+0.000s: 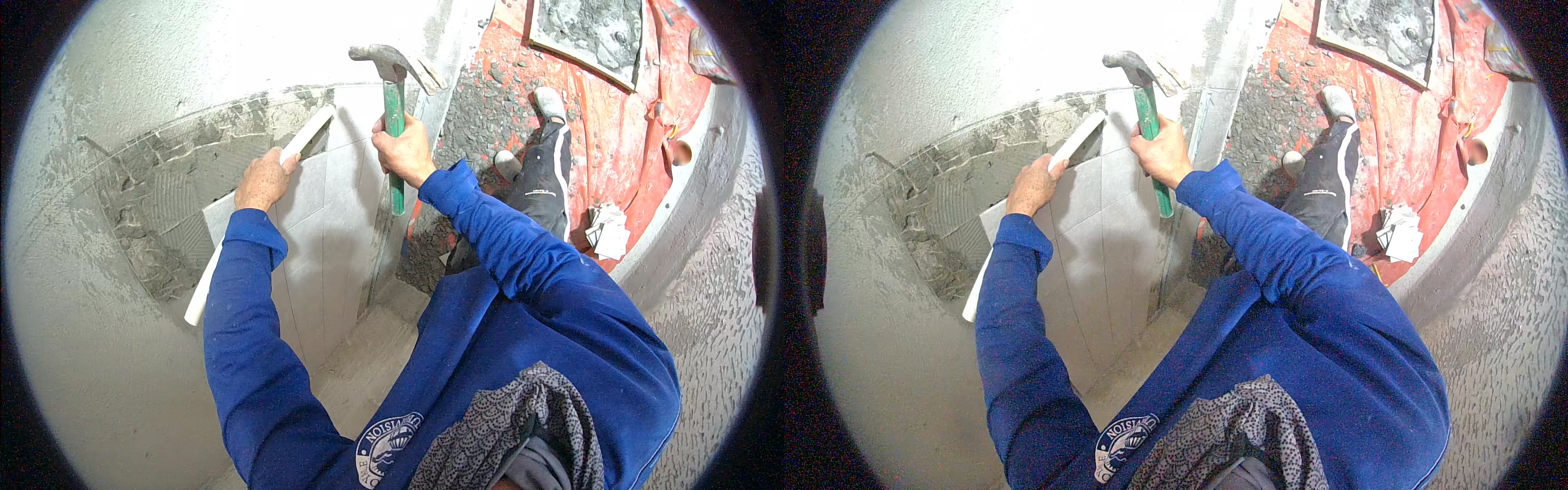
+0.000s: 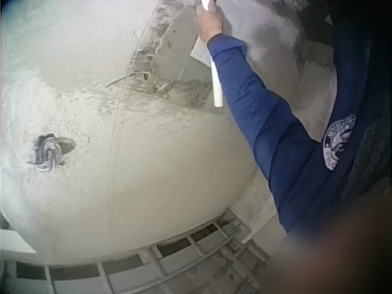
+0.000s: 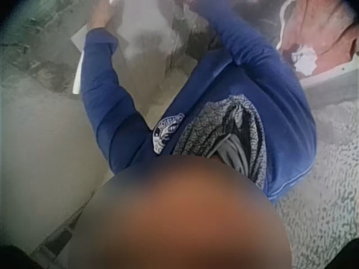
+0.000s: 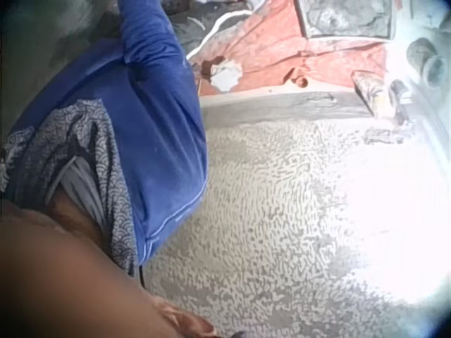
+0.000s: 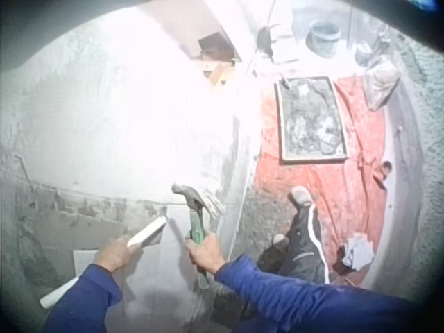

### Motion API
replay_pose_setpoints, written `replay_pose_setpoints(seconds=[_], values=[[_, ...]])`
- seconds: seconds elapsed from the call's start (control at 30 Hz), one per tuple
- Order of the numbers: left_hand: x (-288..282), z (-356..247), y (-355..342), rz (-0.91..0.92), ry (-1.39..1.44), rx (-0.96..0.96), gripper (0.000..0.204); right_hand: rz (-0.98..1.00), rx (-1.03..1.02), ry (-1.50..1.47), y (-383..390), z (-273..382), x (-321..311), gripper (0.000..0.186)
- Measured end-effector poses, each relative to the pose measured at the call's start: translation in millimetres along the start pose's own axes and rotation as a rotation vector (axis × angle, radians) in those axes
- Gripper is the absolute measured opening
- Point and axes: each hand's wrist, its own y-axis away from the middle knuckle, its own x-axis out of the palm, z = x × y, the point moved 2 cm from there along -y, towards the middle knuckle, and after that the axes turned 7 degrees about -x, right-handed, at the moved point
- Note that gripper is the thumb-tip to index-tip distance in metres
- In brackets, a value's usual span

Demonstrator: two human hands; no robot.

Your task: The person installs white ceramic tiles on a wall using a hammer and a white plastic tile float. They repeatedly tap the float to seat each tile into the mortar, adjust positions, and check alignment along the grout lines.

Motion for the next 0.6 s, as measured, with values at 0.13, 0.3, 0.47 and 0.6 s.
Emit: replay_pose_setpoints(seconds=[0.13, 0.3, 0.47, 0.6], values=[[-11.2, -6.4, 4.3, -0.015, -0.095, 0.024, 0.047, -0.035, 0.006, -0.037, 4.4, -11.0, 1.0, 0.012], [-14.2, -11.2, -2.1, 0.037, -0.073, -0.001, 0.048, -0.053, 0.049, -0.072, 11.6, -24.3, 5.8, 0.011], [-22.5, -15.1, -16.6, 0.214, 0.09, -0.124, 0.05, -0.034, -0.036, 0.093, -5.6, -30.9, 6.6, 0.01], [-30.0, -19.9, -24.0, 0.22, 0.007, -0.077, 0.049, 0.083, 0.224, 0.076, -28.5, -25.1, 0.9, 0.009]])
